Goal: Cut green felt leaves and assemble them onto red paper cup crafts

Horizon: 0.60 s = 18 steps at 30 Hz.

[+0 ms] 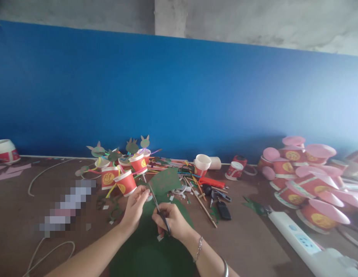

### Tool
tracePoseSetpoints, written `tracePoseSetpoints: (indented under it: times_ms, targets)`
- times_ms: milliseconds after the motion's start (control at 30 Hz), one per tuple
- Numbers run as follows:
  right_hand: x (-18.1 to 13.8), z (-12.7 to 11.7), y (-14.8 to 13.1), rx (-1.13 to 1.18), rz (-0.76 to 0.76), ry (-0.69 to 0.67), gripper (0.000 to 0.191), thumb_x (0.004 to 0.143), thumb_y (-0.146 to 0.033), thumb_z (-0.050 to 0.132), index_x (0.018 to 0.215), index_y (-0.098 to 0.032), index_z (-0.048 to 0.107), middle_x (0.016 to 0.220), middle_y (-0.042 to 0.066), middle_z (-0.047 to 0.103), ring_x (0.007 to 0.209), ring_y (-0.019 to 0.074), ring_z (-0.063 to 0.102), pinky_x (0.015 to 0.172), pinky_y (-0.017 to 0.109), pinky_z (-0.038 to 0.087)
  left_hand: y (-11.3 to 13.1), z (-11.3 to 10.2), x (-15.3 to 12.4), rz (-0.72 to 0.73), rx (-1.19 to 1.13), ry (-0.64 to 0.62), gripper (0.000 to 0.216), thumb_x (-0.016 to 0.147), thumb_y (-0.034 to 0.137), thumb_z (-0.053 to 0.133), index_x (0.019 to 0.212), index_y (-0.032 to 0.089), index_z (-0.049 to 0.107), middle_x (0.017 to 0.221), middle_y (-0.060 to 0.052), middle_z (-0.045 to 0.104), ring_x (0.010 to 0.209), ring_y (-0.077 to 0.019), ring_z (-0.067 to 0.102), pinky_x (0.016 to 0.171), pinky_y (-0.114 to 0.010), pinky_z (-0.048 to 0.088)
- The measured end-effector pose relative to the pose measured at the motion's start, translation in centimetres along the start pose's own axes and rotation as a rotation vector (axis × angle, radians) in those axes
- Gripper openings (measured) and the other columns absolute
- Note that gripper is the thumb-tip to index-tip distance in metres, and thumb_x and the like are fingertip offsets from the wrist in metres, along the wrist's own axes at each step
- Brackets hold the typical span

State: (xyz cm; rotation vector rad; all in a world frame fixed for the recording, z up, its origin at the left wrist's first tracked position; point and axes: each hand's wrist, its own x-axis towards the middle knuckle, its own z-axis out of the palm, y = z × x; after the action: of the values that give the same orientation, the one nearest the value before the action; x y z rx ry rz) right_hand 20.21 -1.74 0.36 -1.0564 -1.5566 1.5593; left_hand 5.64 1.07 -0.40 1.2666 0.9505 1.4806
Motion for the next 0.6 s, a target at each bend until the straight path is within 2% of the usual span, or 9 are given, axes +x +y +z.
tracePoseSetpoints:
  times_ms: [167,400,600]
  targets:
    - [0.04,-0.11,0.05,0.020,0.021,0.009,0.032,0.072,-0.044,0.065,0.070,-0.015,0.052,0.040,-0.005,0.052,0.029,0.0038,0.040,0.028,0.012,0.026,0.12,0.04,-0.04,-0.016,-0.022,-0.026,0.026,0.082,0.036,0.055,0.066,0.017,0.047,0.061,0.004,0.044,0.060,-0.0103,0.040,0.060,-0.021,0.033]
    - [0.02,-0.15,0.04,0.029,0.038,0.011,0.036,0.072,-0.049,0.063,0.070,-0.015,0.052,0.041,-0.005,0.052,0.031,0.0048,0.044,0.028,0.012,0.025,-0.14,-0.08,-0.03,-0.033,-0.039,-0.088,0.023,0.083,0.036,0.053,0.071,0.017,0.050,0.066,0.003,0.050,0.066,-0.0116,0.045,0.066,-0.022,0.036]
    - [0.02,-0.22,0.11,0.034,0.046,0.015,0.037,0.071,-0.050,0.063,0.073,-0.015,0.053,0.041,-0.006,0.052,0.031,0.0050,0.045,0.027,0.011,0.025,-0.16,-0.16,0.04,-0.044,-0.052,-0.093,0.021,0.082,0.034,0.054,0.070,0.017,0.051,0.066,0.002,0.052,0.066,-0.0117,0.045,0.065,-0.022,0.035]
